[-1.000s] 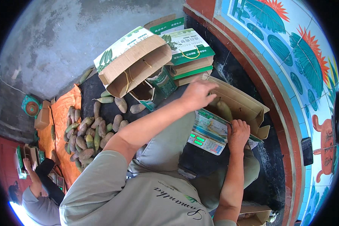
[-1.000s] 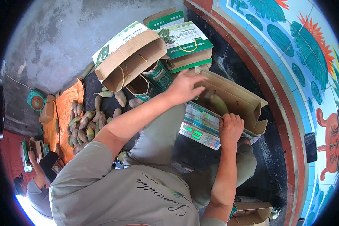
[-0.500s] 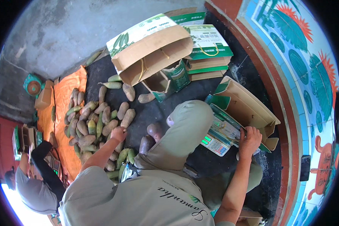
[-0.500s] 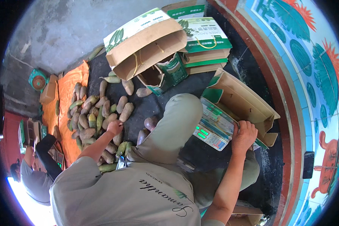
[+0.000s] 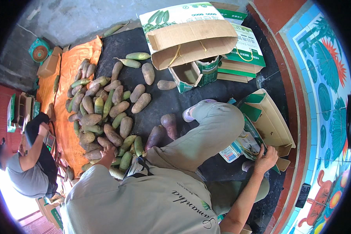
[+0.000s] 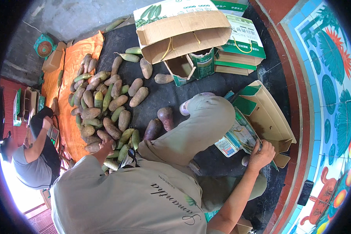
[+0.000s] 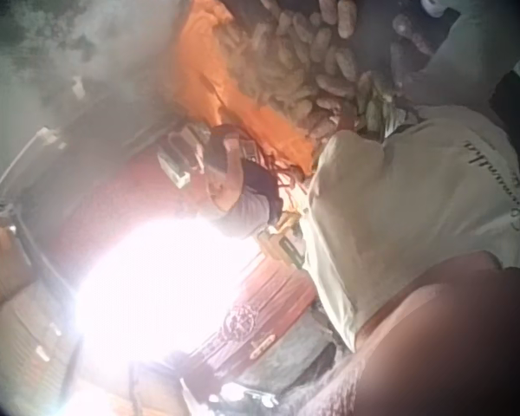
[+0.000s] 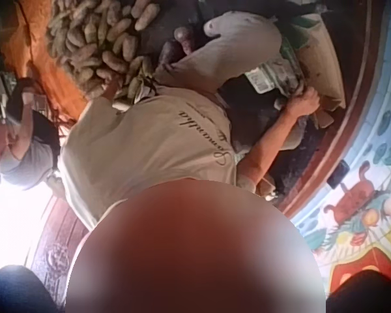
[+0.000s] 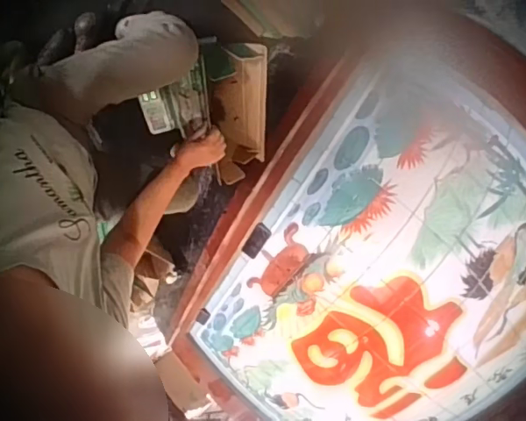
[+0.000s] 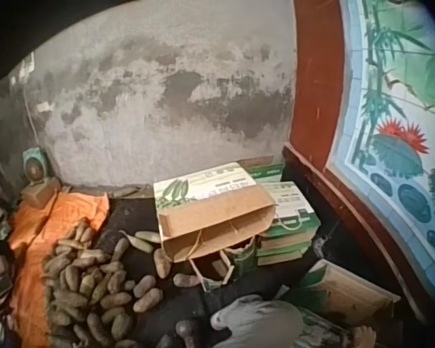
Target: Sorting and packaging vegetables into cardboard boxes after weighing them on a scale.
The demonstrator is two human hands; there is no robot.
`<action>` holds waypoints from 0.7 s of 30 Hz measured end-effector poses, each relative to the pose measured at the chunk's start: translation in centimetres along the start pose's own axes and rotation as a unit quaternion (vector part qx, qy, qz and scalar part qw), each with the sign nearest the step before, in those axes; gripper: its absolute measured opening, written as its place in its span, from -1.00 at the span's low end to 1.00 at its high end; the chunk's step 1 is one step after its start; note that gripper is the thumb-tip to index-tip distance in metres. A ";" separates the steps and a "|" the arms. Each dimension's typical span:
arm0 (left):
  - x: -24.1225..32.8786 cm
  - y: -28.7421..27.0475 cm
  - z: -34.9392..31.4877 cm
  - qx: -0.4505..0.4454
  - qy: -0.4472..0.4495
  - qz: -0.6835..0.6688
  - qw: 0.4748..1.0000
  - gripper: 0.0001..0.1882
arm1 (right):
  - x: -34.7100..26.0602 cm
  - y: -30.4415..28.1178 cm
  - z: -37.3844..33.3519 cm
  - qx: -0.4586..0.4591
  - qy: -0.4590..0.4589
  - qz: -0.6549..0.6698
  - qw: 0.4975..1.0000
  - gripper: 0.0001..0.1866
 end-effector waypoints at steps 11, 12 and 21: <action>-3.4 1.8 4.6 0.087 -0.111 -0.106 0.984 -0.35 | 0.0 0.5 -0.1 -0.010 -0.006 -0.027 1.000 -0.84; -3.7 0.8 3.6 0.136 -0.171 -0.170 0.961 -0.45 | 0.0 0.5 -0.1 -0.014 -0.003 -0.029 0.999 -0.84; -6.3 3.9 4.4 0.094 -0.129 -0.020 0.987 -0.64 | 0.3 0.2 -0.3 -0.012 0.000 -0.023 1.000 -0.82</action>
Point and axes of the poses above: each hand's wrist, its own z-axis towards the middle knuckle, its own y-axis out of the palm, x = y × z, the point moved 4 cm from there along z, towards the middle knuckle, and after that the axes turned 13 degrees about z, right-handed, at the moved point
